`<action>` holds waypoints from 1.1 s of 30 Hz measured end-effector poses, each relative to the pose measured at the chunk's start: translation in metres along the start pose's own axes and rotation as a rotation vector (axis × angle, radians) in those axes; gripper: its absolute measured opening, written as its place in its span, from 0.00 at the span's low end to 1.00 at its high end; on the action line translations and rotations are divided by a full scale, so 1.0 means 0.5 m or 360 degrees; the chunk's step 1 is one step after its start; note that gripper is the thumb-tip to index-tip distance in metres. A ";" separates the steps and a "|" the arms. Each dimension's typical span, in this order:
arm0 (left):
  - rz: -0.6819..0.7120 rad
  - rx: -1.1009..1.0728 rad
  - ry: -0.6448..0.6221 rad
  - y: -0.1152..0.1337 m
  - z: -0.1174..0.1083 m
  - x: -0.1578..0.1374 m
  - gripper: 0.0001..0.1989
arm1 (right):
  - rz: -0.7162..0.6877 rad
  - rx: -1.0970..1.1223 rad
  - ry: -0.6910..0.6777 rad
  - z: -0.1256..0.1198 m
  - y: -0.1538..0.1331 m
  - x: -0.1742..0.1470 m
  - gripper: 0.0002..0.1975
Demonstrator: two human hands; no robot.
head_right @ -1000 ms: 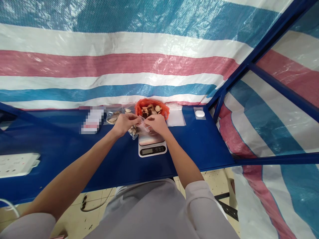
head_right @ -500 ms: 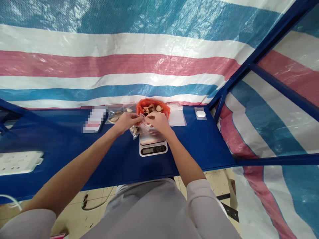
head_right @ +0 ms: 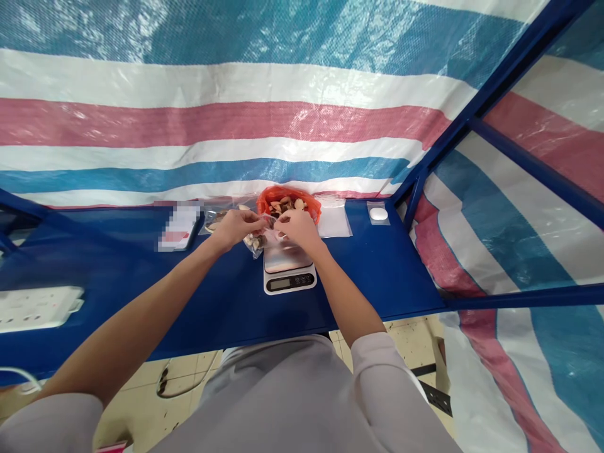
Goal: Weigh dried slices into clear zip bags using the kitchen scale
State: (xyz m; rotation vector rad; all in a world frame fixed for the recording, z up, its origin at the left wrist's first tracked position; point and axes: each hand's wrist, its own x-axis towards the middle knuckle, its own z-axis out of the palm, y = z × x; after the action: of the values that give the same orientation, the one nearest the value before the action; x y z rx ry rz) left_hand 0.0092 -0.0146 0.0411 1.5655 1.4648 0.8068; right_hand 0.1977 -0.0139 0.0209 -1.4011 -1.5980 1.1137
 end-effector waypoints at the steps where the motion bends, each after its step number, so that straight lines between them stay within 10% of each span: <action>1: 0.0043 0.0090 0.0026 0.000 -0.007 0.000 0.15 | 0.0033 -0.0013 0.0015 -0.004 -0.001 0.001 0.05; 12: 0.0311 0.0657 0.0017 0.008 -0.063 0.011 0.14 | -0.0138 -0.0525 -0.0007 -0.034 -0.033 -0.009 0.05; 20: 0.0148 0.0576 -0.0097 0.011 -0.045 -0.002 0.22 | -0.0292 -0.0252 -0.0060 -0.022 0.001 0.002 0.05; 33: 0.0482 0.0478 -0.0194 0.006 -0.089 0.007 0.29 | -0.0496 0.0013 -0.0086 -0.044 -0.027 0.010 0.07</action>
State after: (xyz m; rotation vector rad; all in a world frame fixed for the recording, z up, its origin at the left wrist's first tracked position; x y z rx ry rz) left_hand -0.0283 -0.0050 0.0635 2.0621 1.3227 0.6664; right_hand 0.2122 -0.0061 0.0415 -1.0775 -1.7756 0.9767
